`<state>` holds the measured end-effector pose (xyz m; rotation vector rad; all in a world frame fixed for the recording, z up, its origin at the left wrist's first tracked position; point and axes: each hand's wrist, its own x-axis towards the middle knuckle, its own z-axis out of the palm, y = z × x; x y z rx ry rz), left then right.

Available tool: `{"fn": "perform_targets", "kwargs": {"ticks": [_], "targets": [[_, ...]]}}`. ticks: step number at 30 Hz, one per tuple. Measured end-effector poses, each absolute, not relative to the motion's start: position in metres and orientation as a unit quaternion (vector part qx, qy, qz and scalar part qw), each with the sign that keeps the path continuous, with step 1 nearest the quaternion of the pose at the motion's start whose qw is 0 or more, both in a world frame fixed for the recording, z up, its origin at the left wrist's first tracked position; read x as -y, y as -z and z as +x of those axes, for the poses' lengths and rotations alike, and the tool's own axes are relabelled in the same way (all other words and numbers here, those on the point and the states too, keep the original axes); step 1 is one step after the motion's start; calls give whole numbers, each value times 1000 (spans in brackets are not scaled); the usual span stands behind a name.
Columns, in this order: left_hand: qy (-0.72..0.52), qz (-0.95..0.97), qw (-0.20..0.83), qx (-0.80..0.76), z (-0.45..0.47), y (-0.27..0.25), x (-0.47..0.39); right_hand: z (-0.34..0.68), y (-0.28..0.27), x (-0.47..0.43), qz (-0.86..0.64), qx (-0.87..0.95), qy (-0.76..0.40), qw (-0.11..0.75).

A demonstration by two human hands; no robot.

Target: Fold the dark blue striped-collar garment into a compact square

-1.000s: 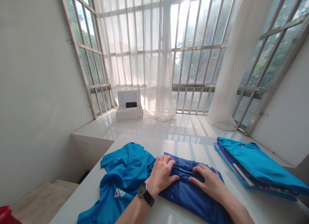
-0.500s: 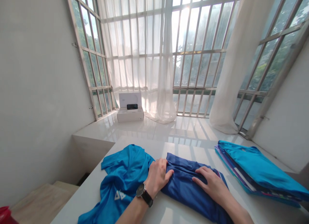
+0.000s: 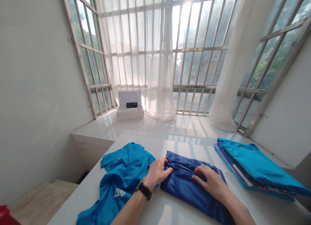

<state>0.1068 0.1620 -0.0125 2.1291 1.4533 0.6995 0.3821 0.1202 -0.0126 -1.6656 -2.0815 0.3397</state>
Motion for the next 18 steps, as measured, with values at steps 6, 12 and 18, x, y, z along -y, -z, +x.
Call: {"fn": "perform_targets", "kwargs": {"ticks": [6,12,18], "targets": [[-269,759,260,-532,110,12,-162,380,9,-118,-596,762,-125,222],[-294,791,281,-456,109,3,-156,377,4,-115,-595,765,-134,205],[-268,798,313,-440,108,-1,-156,377,3,-115,-593,767,-140,199]]}}
